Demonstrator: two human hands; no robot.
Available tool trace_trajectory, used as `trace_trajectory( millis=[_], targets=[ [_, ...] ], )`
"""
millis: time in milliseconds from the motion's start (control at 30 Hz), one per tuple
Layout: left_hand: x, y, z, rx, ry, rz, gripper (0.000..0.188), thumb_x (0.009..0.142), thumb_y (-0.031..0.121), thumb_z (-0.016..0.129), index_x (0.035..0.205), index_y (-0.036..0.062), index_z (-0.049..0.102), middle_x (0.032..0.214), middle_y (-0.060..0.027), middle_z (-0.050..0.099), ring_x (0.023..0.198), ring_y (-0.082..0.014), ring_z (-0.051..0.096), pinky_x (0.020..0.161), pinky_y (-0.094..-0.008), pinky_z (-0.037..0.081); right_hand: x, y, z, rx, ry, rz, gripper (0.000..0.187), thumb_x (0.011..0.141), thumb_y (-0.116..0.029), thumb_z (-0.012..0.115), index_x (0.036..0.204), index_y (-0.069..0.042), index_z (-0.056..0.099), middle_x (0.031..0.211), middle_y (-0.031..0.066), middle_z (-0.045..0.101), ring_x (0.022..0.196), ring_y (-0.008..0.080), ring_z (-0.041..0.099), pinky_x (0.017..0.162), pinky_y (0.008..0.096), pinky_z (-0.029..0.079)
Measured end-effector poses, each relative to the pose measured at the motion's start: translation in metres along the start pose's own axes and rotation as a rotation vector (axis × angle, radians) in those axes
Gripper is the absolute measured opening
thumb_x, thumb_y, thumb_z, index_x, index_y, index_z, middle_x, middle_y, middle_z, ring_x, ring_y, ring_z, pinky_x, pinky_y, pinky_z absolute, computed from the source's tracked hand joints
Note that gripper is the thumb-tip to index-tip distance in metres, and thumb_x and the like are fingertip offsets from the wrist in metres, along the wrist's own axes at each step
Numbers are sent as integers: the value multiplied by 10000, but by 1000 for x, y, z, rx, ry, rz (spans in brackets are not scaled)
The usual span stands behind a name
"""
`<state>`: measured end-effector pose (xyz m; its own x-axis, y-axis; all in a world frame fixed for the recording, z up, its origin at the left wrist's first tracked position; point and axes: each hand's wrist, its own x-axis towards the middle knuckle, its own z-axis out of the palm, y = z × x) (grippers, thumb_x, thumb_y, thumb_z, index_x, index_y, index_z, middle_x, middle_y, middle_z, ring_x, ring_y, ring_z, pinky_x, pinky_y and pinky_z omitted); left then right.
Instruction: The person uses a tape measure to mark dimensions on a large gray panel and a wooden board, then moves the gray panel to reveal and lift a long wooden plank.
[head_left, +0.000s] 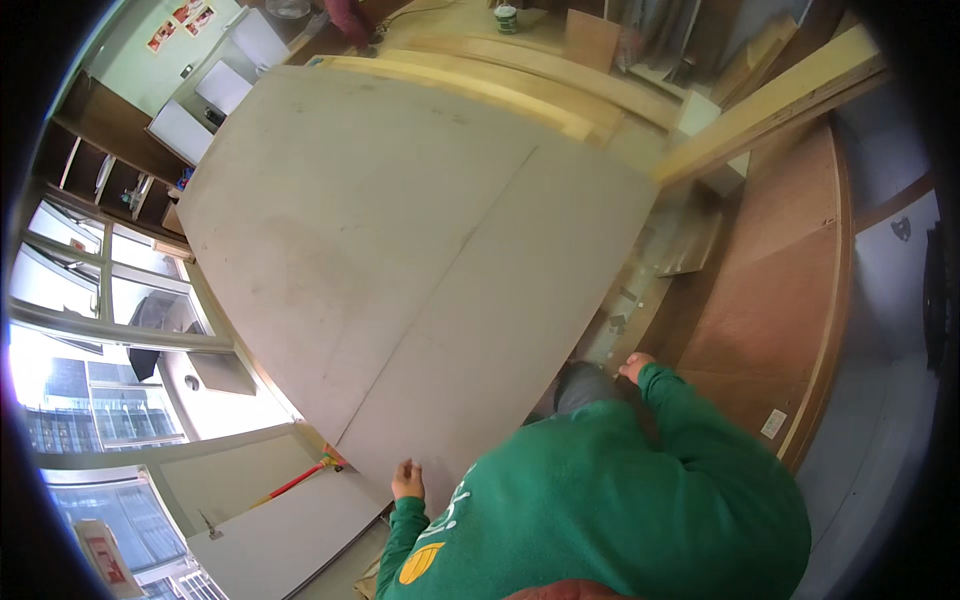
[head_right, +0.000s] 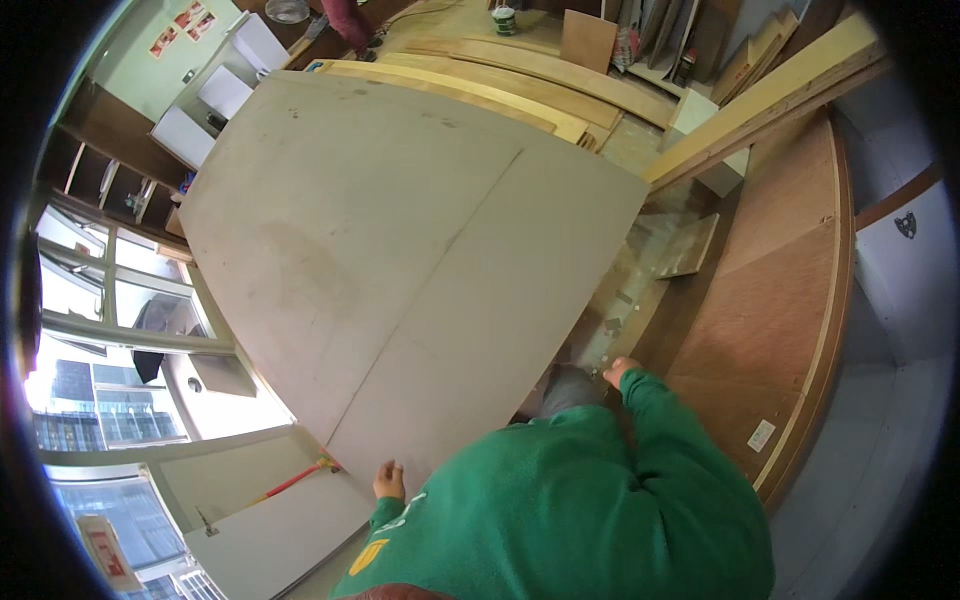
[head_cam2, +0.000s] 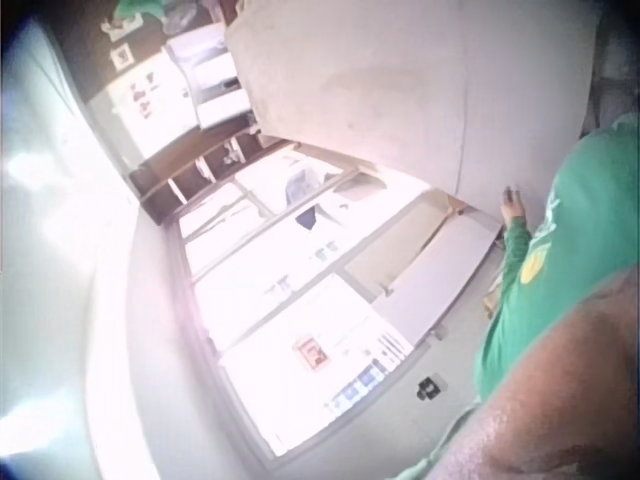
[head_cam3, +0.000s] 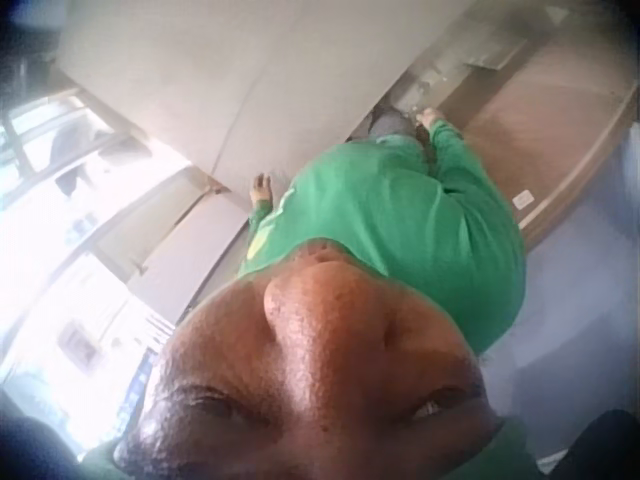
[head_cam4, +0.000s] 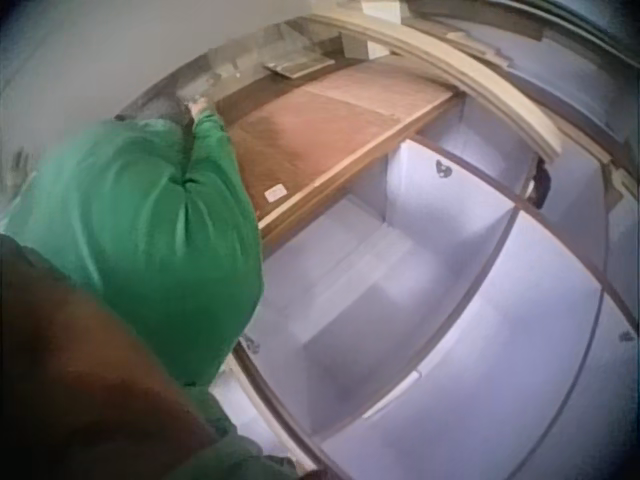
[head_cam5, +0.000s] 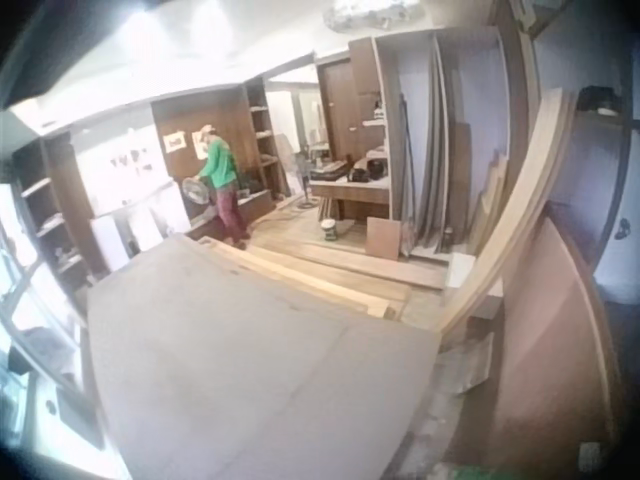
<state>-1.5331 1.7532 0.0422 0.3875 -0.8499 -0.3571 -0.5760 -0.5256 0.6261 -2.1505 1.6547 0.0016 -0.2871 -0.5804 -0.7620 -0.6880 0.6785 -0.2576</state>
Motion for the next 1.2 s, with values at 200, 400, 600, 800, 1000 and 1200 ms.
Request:
trace_trajectory(
  millis=[200,400,600,800,1000,1200],
  targets=[
    [74,167,36,-90,19,130,335,853,196,621,1121,-4,600,975,-140,675,889,-199,650,808,-309,505,72,31,-68,247,367,105,321,810,-305,650,940,-13,623,964,165,655,908,340,617,822,419,474],
    [133,296,164,-61,10,68,345,851,202,626,1137,12,592,1015,-131,672,927,-197,645,816,-314,492,218,55,-179,449,581,160,364,920,-351,522,965,1,603,1000,169,643,962,348,587,857,436,443],
    [111,385,260,279,-195,118,450,828,275,643,1205,48,547,1114,-151,634,1047,-299,597,890,-401,463,332,63,-277,393,177,200,469,947,-388,469,1196,0,556,1094,151,629,1016,322,579,905,426,443],
    [133,454,271,357,-239,79,479,841,325,624,1233,69,521,1172,-146,592,1114,-339,529,942,-424,428,368,41,-307,577,-11,187,523,975,-408,362,1279,-4,496,1349,185,475,1228,364,450,1035,421,358],
    [233,506,292,390,-185,293,491,852,348,609,1251,78,518,1209,-158,570,1150,-341,506,961,-424,415,385,82,-299,396,253,138,402,925,-326,534,1134,15,577,1102,136,626,960,273,601,880,382,450],
    [360,581,357,380,-46,504,573,853,365,602,1318,64,453,1380,-159,426,1283,-331,384,1047,-425,337,282,0,-397,554,438,16,414,849,-322,653,1101,0,588,1041,127,629,954,234,597,844,365,464]
  ],
)
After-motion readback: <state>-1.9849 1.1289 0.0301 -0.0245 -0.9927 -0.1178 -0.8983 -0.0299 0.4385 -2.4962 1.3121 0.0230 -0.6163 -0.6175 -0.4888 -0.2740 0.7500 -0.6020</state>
